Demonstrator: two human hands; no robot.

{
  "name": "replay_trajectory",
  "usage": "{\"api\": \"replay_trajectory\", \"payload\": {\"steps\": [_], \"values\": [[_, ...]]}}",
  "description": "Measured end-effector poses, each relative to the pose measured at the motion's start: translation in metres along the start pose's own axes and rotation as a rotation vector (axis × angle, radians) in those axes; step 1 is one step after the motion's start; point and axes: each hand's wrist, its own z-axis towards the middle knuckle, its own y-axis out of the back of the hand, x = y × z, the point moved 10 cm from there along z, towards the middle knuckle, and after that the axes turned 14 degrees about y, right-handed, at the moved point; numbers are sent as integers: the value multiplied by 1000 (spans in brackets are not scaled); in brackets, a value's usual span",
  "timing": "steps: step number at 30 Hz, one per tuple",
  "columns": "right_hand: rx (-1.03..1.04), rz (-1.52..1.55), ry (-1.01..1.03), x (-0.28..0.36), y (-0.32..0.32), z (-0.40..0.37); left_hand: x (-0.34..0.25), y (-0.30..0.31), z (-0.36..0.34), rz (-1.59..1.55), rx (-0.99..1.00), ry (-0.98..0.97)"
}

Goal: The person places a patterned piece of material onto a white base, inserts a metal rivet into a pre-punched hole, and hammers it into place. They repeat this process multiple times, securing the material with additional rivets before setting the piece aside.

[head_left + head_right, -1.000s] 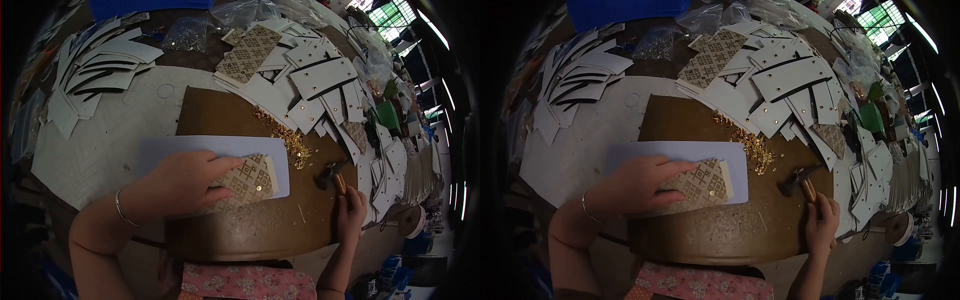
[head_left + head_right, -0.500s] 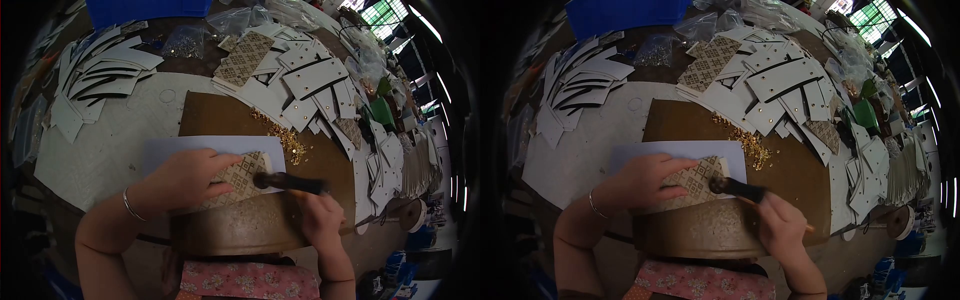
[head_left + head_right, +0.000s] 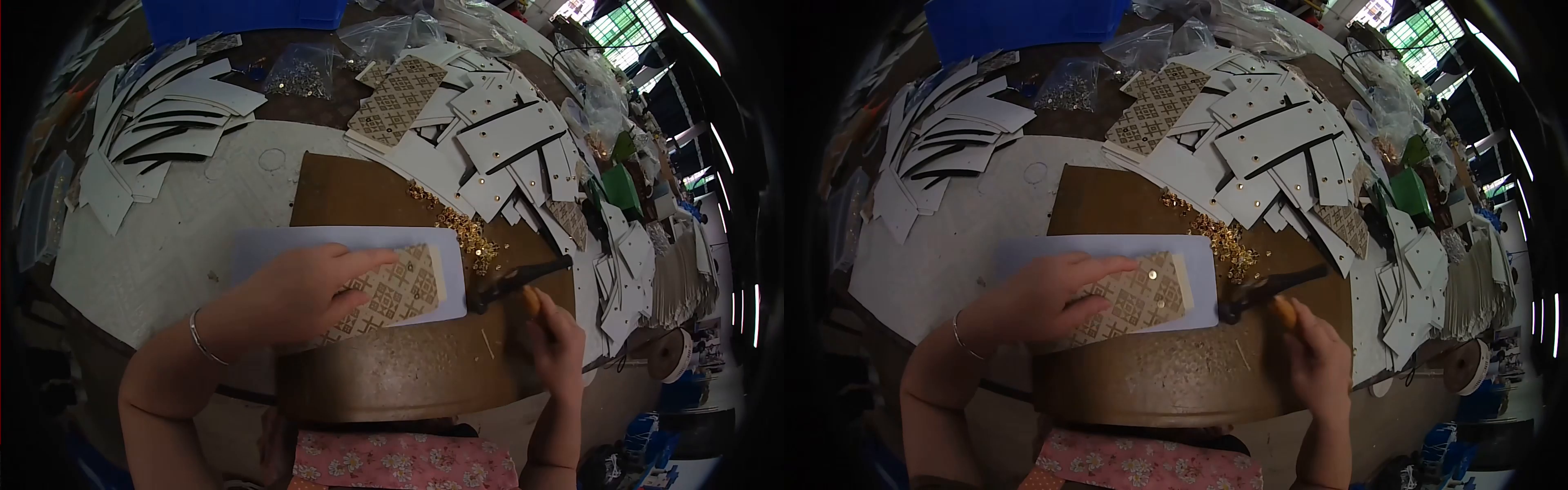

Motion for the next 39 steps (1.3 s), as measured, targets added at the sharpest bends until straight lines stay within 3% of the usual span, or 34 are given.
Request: {"api": "replay_trajectory", "payload": {"steps": [1, 5, 7, 8, 10, 11, 13, 14, 16, 17, 19, 22, 25, 27, 32, 35, 37, 39], "values": [[1, 24, -120, -28, 5, -8, 2, 5, 0, -86, -15, 0], [32, -319, -9, -63, 15, -1, -9, 35, -8, -392, -63, -54], [-161, -197, 134, -34, 17, 26, -5, 9, -23, -522, 412, 272], [-167, -195, 126, -23, 11, 41, -12, 18, -19, -514, 417, 272], [-82, -189, 381, 31, -15, 75, -14, -20, -53, 94, 1116, 271], [-75, -198, 433, 46, -30, 88, -11, -22, -53, 103, 1117, 275], [-70, -201, 483, 62, -52, 110, -16, -21, -35, -265, 897, 209], [-81, -254, 535, 69, -63, 119, -11, -35, -33, -262, 897, 214], [-88, -298, 590, 66, -77, 131, -41, 7, -10, -52, 64, -307], [-111, -281, 587, 58, -81, 135, -41, 4, -11, -53, 67, -297], [-122, -253, 579, 49, -85, 137, -35, -9, -11, 328, 31, -238], [-151, -303, 575, 51, -76, 132, -35, -9, -13, 286, 66, -213], [-173, -153, 600, 69, -61, 115, -39, -8, -16, 331, 133, -193], [-52, 49, 659, 85, -68, 93, -38, -8, -16, 316, 162, -203], [42, 84, 740, 103, -90, 69, -39, -13, -18, 257, 196, -238], [40, 69, 780, 108, -88, 68, -38, -6, -18, 226, 197, -207], [56, 65, 799, 111, -87, 67, -26, -1, -13, 261, 219, -45], [92, 68, 814, 111, -88, 66, -25, 4, -10, 184, 176, -49]]}}
